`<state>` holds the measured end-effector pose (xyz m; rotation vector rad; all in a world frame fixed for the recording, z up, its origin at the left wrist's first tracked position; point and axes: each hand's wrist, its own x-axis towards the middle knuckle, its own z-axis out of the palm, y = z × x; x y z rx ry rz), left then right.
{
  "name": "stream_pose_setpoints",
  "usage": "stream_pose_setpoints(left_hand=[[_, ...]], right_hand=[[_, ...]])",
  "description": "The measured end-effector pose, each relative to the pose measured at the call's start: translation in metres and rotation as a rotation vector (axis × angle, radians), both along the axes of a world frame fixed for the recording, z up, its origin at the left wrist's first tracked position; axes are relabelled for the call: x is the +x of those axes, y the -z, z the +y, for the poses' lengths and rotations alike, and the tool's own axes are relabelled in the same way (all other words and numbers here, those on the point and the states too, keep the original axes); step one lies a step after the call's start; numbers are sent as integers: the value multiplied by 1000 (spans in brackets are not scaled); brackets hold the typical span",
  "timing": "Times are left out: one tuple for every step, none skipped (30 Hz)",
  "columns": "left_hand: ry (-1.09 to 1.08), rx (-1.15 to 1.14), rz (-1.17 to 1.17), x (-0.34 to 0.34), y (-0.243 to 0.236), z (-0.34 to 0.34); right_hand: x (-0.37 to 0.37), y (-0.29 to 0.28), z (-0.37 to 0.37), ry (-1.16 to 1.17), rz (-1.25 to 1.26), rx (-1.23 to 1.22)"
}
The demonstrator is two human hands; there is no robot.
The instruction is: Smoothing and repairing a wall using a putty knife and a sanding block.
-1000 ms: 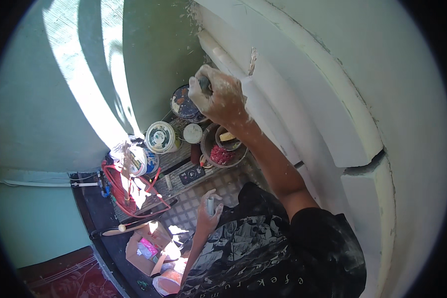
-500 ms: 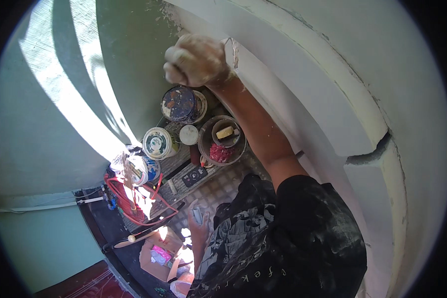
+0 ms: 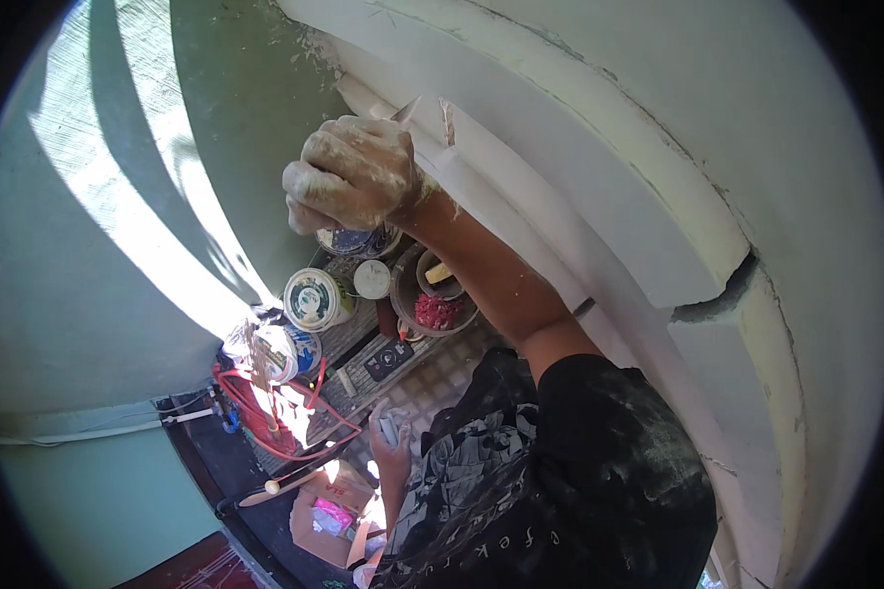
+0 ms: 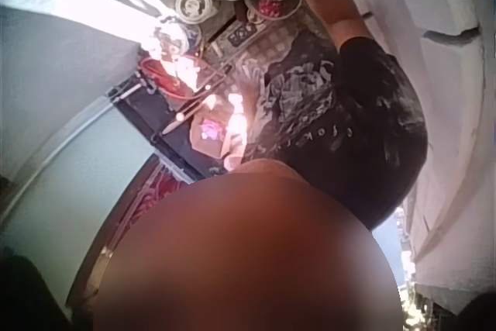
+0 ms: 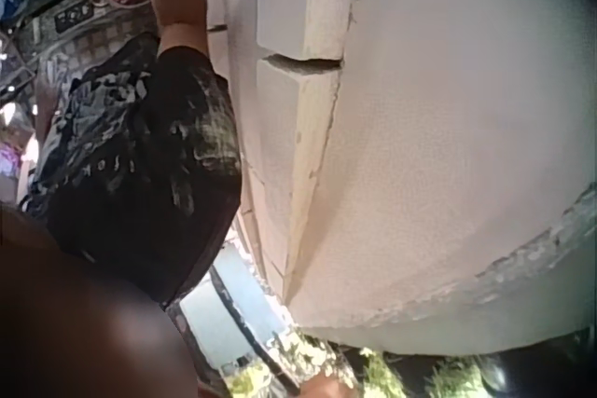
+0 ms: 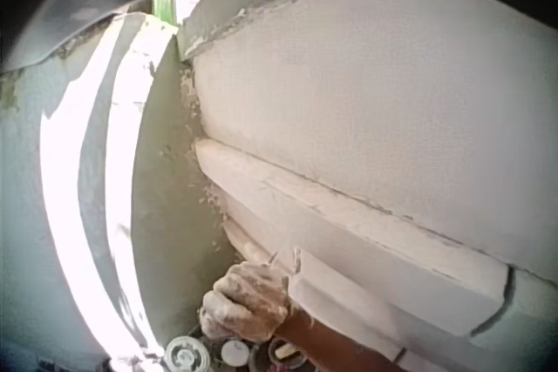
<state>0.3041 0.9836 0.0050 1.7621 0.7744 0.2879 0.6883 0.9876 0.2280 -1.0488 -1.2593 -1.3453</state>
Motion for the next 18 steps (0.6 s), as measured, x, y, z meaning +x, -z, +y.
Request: stream_pose_setpoints(left_hand=[[-6, 8, -19, 4, -3, 1], [-7, 11, -23, 8, -7, 3], [14, -26, -12, 18, -16, 5], [37, -63, 0, 27, -23, 7], [25, -59, -5, 32, -25, 10], [-14, -78, -63, 38, -27, 14], [-50, -98, -121, 44, -29, 19], [-70, -94, -126, 52, -36, 26], [-38, -44, -98, 65, -45, 35], [-12, 8, -81, 76, -55, 45], [-15, 84, -132, 88, -54, 56], [-28, 84, -138, 104, -59, 65], [-15, 56, -159, 123, -65, 75], [-2, 29, -175, 139, -71, 84], [-8, 95, -196, 157, -78, 95], [-14, 162, -219, 178, -85, 108], [17, 334, -237, 199, -97, 123], [49, 506, -249, 220, -110, 141]], right_hand=[[-1, -4, -6, -4, 13, -4], [11, 1, -9, -5, 10, -1], [30, 11, -12, 107, 65, -2], [45, 22, -16, 222, 120, -2], [43, 21, -12, 248, 142, -34], [40, 22, -12, 238, 138, -30], [33, 24, -14, 178, 145, 14], [26, 24, -11, 103, 152, 57], [27, 28, -13, 91, 151, 54], [24, 24, -13, 73, 123, 68], [25, 20, -13, 55, 96, 83], [30, 26, -16, 42, 90, 81], [39, 40, -19, 139, 245, 35], [45, 55, -20, 234, 402, -12], [43, 66, -24, 167, 472, 6], [38, 75, -28, 100, 537, 25], [33, 75, -34, 26, 560, 24], [27, 74, -38, -45, 586, 22]])
